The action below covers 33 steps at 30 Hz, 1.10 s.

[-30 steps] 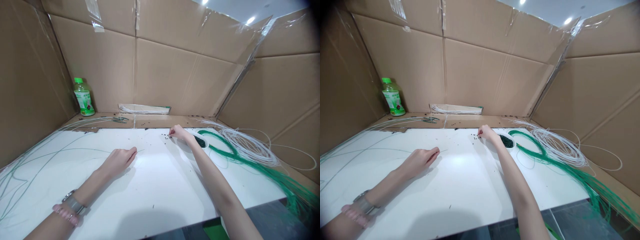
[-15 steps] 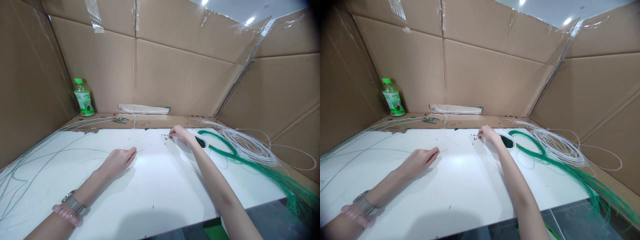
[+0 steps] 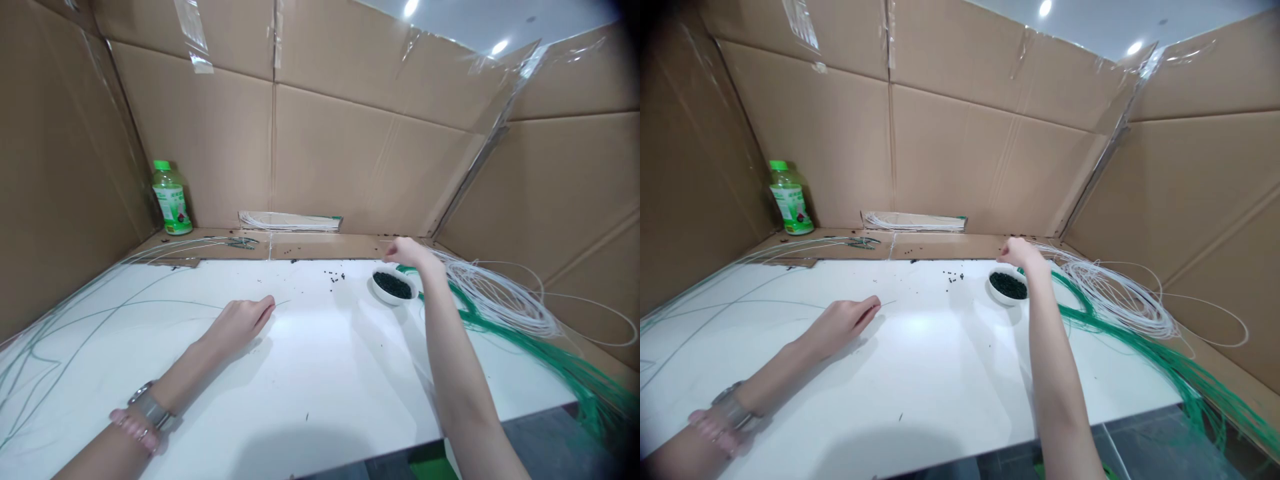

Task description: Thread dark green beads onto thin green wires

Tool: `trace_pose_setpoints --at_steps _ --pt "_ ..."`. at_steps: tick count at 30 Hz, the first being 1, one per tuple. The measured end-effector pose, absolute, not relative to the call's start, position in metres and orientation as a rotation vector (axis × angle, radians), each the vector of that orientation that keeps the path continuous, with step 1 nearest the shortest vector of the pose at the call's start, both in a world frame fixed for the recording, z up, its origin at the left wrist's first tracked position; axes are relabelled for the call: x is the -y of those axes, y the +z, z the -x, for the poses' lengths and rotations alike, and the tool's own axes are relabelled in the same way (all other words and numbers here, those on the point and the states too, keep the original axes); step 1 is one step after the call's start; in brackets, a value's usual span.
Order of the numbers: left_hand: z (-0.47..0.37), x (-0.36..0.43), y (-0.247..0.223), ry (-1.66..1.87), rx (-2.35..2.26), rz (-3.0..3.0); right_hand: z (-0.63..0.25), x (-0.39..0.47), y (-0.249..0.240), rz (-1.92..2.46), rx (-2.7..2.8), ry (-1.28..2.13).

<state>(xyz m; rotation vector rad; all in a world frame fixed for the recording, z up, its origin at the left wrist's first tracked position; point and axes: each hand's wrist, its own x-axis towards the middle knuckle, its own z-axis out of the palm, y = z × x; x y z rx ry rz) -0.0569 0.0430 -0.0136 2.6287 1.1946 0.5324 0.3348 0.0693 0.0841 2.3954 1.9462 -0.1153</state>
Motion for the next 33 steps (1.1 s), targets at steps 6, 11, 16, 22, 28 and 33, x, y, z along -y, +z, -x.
trace_pose_setpoints --at_steps 6,11,16,22,28,33 --pt "0.050 -0.037 -0.014 0.687 -1.094 -2.406 -0.336 -0.058 0.090 -2.510 -1.941 -0.196" --pt "0.044 -0.032 -0.014 0.853 -0.991 -2.204 -0.267 -0.071 0.083 -2.535 -2.467 -0.352" --pt "0.038 -0.026 -0.012 1.130 -0.995 -1.913 -0.172 -0.047 0.042 -2.382 -2.946 -0.968" --pt "0.024 -0.015 -0.015 1.223 -0.895 -1.647 -0.106 0.000 0.006 -2.318 -3.067 -1.714" --pt "0.020 -0.010 -0.013 1.197 -0.800 -1.591 -0.103 0.007 0.006 -2.404 -3.120 -1.867" --pt "0.028 -0.013 0.000 1.291 -0.766 -1.609 -0.115 0.012 0.005 -2.303 -3.191 -1.767"
